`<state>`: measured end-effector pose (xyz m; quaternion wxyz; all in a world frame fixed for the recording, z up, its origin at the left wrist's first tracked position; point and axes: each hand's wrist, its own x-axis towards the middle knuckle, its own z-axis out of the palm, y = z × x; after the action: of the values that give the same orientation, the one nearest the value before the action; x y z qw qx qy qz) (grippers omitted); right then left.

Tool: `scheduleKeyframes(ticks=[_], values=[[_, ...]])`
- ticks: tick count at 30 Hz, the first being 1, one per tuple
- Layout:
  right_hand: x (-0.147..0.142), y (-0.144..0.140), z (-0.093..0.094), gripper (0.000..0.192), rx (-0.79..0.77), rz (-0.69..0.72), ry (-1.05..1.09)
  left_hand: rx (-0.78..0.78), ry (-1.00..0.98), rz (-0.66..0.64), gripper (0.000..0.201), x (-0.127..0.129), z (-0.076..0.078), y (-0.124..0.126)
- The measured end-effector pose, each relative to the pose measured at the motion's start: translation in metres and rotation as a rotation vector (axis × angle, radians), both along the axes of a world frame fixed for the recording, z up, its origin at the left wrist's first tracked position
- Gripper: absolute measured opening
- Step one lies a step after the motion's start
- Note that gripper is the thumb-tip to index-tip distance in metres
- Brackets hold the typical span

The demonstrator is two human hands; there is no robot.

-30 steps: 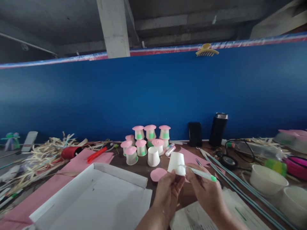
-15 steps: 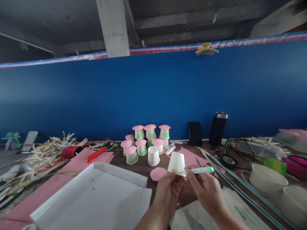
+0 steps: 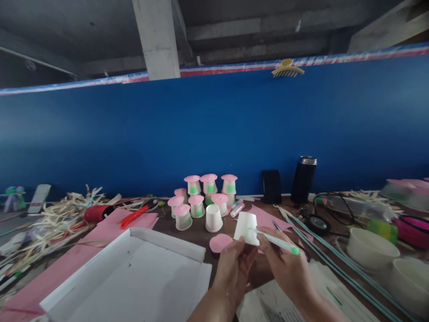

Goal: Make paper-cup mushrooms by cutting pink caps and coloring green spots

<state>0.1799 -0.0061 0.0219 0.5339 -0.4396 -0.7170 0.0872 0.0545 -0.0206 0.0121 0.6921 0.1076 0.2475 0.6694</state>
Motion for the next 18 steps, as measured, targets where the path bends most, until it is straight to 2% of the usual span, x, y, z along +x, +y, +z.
scheduleKeyframes(ticks=[2,6,11,16,18], values=[[0.0007,0.0005,0.0011,0.027,-0.003,0.010,-0.009,-0.013,-0.004,-0.010,0.007,0.0001,0.0004,0.0000],[0.0015,0.0008,0.0026,0.029,-0.122,0.014,-0.039,0.001,-0.021,0.004,0.007,0.0005,-0.0018,0.0008],[0.0002,0.0004,0.0016,0.030,-0.085,0.017,0.009,-0.005,-0.012,0.002,0.007,0.0000,-0.0036,0.0010],[-0.0007,-0.0018,0.0016,0.028,-0.161,0.057,-0.030,0.004,0.002,0.014,0.008,0.0002,-0.0010,0.0001],[-0.0012,-0.0012,0.0015,0.028,-0.106,0.028,-0.020,-0.005,-0.009,0.015,0.007,0.0006,0.0003,0.0001]])
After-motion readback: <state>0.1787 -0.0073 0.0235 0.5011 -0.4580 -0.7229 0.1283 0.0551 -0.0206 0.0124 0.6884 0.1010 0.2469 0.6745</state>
